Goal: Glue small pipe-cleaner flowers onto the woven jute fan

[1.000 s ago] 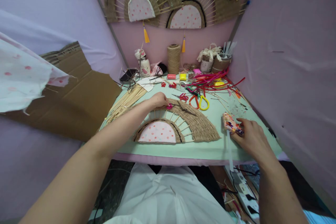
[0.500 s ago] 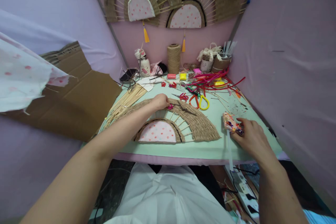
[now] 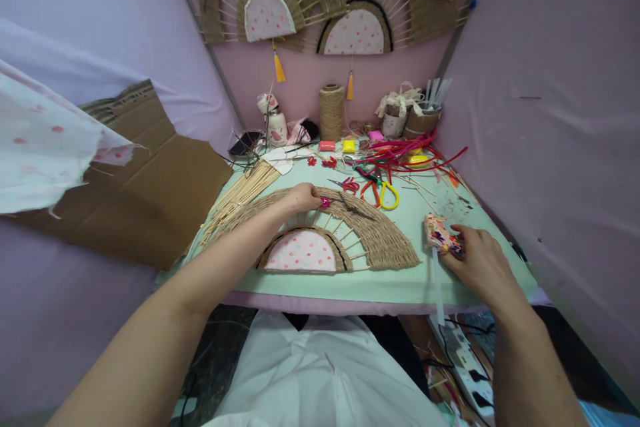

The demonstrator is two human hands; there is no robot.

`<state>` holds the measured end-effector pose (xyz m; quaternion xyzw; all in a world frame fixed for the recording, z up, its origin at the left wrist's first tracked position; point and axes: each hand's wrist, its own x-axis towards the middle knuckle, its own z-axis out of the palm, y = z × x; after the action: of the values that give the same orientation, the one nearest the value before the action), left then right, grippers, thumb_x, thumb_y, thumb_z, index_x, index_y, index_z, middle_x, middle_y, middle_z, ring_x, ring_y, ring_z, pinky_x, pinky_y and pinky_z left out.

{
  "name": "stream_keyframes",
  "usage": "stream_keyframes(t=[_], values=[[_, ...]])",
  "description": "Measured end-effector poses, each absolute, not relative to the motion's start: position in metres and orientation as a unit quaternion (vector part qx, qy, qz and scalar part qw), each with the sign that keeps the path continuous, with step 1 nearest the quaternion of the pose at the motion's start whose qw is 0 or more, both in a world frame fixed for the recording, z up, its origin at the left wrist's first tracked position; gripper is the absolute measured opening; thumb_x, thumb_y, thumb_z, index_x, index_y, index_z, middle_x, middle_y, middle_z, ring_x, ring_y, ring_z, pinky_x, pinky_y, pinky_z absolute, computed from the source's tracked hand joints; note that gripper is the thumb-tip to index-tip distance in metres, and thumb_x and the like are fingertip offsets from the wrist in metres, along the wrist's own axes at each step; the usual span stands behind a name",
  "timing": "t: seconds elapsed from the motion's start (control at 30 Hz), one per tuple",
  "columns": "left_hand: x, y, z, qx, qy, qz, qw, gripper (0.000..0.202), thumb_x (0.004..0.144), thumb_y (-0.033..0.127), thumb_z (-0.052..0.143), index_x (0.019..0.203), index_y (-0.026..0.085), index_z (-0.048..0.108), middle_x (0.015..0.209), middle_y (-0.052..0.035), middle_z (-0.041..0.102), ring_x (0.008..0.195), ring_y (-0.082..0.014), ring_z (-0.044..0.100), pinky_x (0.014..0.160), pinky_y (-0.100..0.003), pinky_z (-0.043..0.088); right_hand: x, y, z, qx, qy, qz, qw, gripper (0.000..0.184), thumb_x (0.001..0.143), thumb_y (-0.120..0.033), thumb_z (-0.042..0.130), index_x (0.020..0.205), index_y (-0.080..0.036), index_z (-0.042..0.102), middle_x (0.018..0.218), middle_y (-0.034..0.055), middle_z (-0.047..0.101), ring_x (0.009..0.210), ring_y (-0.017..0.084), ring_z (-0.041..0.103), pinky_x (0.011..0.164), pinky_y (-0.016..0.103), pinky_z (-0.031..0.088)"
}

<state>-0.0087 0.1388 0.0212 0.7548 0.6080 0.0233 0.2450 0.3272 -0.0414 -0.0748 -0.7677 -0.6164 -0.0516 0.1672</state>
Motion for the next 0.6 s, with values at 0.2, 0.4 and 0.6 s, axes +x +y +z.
stream_keyframes(t=[0.2,0.4,0.6], values=[[-0.004,0.137,0.022,0.737,0.624,0.012,0.261,0.017,0.071,0.032,0.067,0.074,0.015,0.068,0.056,0.0014,0.054,0.052,-0.0120,0.045,0.049,-0.025,0.031,0.329,-0.042,-0.068,-0.773,-0.616,-0.021,0.149,0.055,0.082,-0.044,0.048,0.127,-0.011,0.053,0.108,0.0206,0.059,0.097,0.035,0.058,0.081,0.045,0.046],[-0.003,0.139,0.022,0.734,0.631,-0.005,0.252,0.017,0.070,0.029,0.068,0.080,0.015,0.070,0.062,-0.0001,0.059,0.057,-0.0133,0.050,0.051,-0.024,0.033,0.332,-0.043,-0.060,-0.775,-0.622,0.016,0.112,0.058,0.076,-0.038,0.050,0.129,-0.015,0.052,0.114,0.0172,0.062,0.105,0.036,0.059,0.080,0.045,0.047],[-0.004,0.143,0.018,0.734,0.633,-0.022,0.244,0.024,0.072,0.036,0.069,0.083,0.015,0.072,0.070,-0.0037,0.065,0.063,-0.0160,0.056,0.054,-0.025,0.035,0.328,-0.062,-0.029,-0.777,-0.625,-0.008,0.071,0.060,0.079,-0.040,0.049,0.133,-0.012,0.050,0.122,0.0230,0.060,0.105,0.042,0.059,0.074,0.050,0.048]])
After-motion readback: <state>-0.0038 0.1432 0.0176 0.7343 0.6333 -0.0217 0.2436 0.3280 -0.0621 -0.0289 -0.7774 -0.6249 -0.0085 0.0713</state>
